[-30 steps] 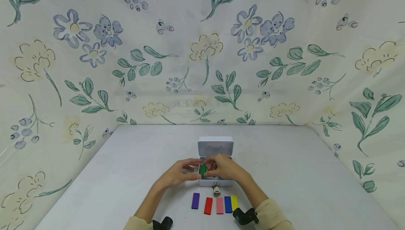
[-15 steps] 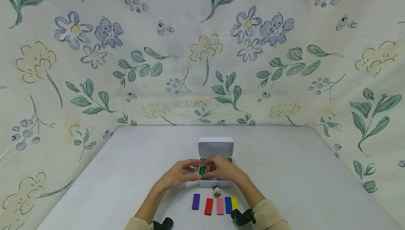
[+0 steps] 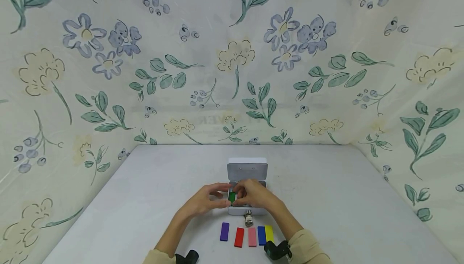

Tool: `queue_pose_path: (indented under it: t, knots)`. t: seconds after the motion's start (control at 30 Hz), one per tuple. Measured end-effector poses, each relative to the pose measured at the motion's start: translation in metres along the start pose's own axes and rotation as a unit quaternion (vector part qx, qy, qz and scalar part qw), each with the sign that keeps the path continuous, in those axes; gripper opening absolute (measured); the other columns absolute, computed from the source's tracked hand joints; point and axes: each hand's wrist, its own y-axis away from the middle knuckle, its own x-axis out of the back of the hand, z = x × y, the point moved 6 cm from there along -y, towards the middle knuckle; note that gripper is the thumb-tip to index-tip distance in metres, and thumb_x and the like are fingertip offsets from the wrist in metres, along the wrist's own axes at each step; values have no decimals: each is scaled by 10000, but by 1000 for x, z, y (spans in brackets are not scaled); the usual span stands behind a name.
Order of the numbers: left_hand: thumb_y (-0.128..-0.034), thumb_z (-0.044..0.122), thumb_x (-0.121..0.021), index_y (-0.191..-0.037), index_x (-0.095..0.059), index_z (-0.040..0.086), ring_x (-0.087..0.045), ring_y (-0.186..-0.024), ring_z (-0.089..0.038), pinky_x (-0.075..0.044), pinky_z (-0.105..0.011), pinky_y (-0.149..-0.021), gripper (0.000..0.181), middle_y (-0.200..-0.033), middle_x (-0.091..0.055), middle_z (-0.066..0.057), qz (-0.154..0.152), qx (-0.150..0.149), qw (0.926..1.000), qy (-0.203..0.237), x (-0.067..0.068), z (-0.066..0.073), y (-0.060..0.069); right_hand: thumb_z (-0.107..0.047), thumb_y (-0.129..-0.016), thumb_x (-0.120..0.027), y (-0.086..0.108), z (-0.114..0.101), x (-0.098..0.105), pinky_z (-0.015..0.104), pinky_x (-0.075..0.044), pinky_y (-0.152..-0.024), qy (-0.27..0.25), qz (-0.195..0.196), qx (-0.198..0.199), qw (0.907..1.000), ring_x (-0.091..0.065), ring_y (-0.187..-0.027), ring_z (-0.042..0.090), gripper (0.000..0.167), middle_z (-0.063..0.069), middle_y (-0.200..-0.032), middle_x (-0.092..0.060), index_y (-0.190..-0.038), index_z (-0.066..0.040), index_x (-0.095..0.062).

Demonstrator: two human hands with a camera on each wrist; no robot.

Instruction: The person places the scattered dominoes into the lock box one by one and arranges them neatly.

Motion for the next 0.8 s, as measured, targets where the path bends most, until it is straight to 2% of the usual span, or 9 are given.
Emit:
queue_pose_path:
  t: [0.57, 0.8]
  knots:
    - [-881, 300, -735, -1375, -555, 94, -579, -1166, -335, -480, -512, -956, 565, -1349, -600, -159, 7, 94, 10000, -24, 0, 0, 1, -150, -812, -800, 0, -1, -2, 179, -511, -686, 34, -65, -200, 9998, -559, -702, 87, 350, -11, -762, -641, -1116, -14, -693]
    - [-881, 309, -735, -1374, -557, 106, -580, -1167, -323, -479, -510, -964, 563, -1349, -603, -148, 8, 129, 9999, -21, 0, 0, 0, -165, -809, -804, 2, -3, -3, 161, -503, -673, 210, 3, -284, 9994, -549, -680, 73, 369, -37, -728, -619, -1135, -28, -696]
